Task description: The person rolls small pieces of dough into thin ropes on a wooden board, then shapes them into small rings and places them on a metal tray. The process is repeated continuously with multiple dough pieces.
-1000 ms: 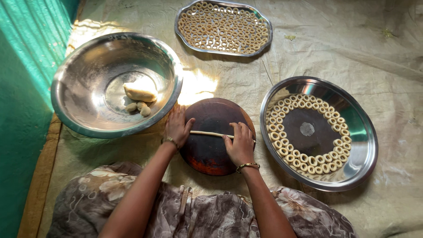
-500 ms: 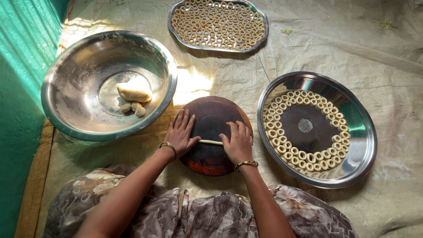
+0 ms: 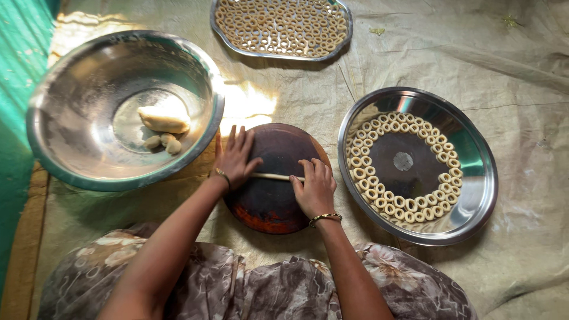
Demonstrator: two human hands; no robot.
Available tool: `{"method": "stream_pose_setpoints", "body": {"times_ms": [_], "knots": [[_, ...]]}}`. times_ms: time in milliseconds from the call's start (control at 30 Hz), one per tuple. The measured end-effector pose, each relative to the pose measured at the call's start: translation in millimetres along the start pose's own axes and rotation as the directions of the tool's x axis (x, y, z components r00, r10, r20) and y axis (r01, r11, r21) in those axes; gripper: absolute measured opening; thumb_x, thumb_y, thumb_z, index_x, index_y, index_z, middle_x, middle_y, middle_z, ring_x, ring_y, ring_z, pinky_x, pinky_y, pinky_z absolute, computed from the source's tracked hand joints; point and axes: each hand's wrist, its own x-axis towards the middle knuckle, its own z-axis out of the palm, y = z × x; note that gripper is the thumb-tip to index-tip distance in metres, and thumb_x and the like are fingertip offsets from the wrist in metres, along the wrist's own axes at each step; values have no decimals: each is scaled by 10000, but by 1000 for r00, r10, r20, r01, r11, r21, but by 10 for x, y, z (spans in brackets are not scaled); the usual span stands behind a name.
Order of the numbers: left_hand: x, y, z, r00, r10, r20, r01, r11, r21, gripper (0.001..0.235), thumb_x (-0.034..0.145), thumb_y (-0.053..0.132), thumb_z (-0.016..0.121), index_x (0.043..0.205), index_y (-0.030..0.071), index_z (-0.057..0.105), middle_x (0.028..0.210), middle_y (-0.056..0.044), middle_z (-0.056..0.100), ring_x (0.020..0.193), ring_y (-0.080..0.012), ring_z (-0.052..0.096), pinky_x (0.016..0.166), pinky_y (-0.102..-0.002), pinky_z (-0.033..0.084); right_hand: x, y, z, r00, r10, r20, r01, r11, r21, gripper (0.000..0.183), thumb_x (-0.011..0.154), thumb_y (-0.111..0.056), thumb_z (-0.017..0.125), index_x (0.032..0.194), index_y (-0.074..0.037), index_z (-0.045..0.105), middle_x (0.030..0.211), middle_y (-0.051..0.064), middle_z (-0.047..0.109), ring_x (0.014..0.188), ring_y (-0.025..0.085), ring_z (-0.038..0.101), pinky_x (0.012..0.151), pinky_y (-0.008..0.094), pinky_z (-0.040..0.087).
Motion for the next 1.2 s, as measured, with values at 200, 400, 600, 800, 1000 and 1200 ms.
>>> {"method": "stream_pose_setpoints", "body": {"times_ms": [200, 400, 600, 800, 1000, 1200], "knots": [[596, -132, -63, 991, 12, -133, -27, 993, -113, 839, 982, 677, 274, 1624, 148, 164, 1690, -156, 1, 1545, -348, -165, 1227, -565, 14, 53, 10, -44, 999, -33, -26, 33, 999, -4, 475, 926, -377, 670, 1326, -141, 572, 1383, 137, 490, 1375, 317, 389, 1121, 568, 284], [472, -95, -58, 999, -47, -14, 45, 992, -114, 814, 1006, 668, 249, 1640, 167, 156, 1713, -115, -6, 1555, -297, -178, 1247, -570, -4, 60, 35, -33, 998, -53, -33, 53, 999, -6, 470, 928, -382, 663, 1322, -139, 582, 1384, 138, 495, 1372, 317, 393, 1118, 570, 285], [-286, 20, 6, 985, 172, -2, -169, 971, 168, 931, 960, 760, 253, 1615, 117, 99, 1702, -106, -43, 1515, -274, -168, 1206, -573, -48, 54, -10, -48, 998, -48, 42, 52, 992, -115, 539, 852, -332, 768, 1323, -146, 584, 1424, 142, 458, 1399, 317, 357, 1152, 579, 248], [-893, -211, -60, 925, 307, -225, -352, 915, -199, 1042, 821, 712, 592, 1538, 29, 268, 1634, -152, 203, 1529, -358, 83, 1196, -545, 148, -32, -27, -230, 980, 8, 201, 43, 968, -247, 716, 680, -262, 912, 1326, -243, 606, 1473, 80, 453, 1422, 290, 328, 1185, 618, 176], [-1024, -307, -171, 964, 150, -221, -208, 941, -268, 487, 721, 221, 810, 1176, 93, 692, 1458, -97, 524, 1379, -302, 442, 1119, -434, 409, -74, -15, -291, 975, -31, 222, 98, 950, -297, 440, 668, -173, 898, 1079, -226, 751, 1376, 25, 553, 1382, 246, 398, 1207, 648, 145], [-1018, -248, -243, 922, 148, -359, -257, 925, -280, 112, 763, 125, 781, 847, 88, 717, 1133, -71, 697, 1130, -281, 602, 939, -416, 513, -55, 97, -223, 979, -121, 163, 163, 947, -278, 110, 748, -162, 845, 821, -164, 762, 1231, 19, 641, 1292, 231, 490, 1203, 656, 169]]}}
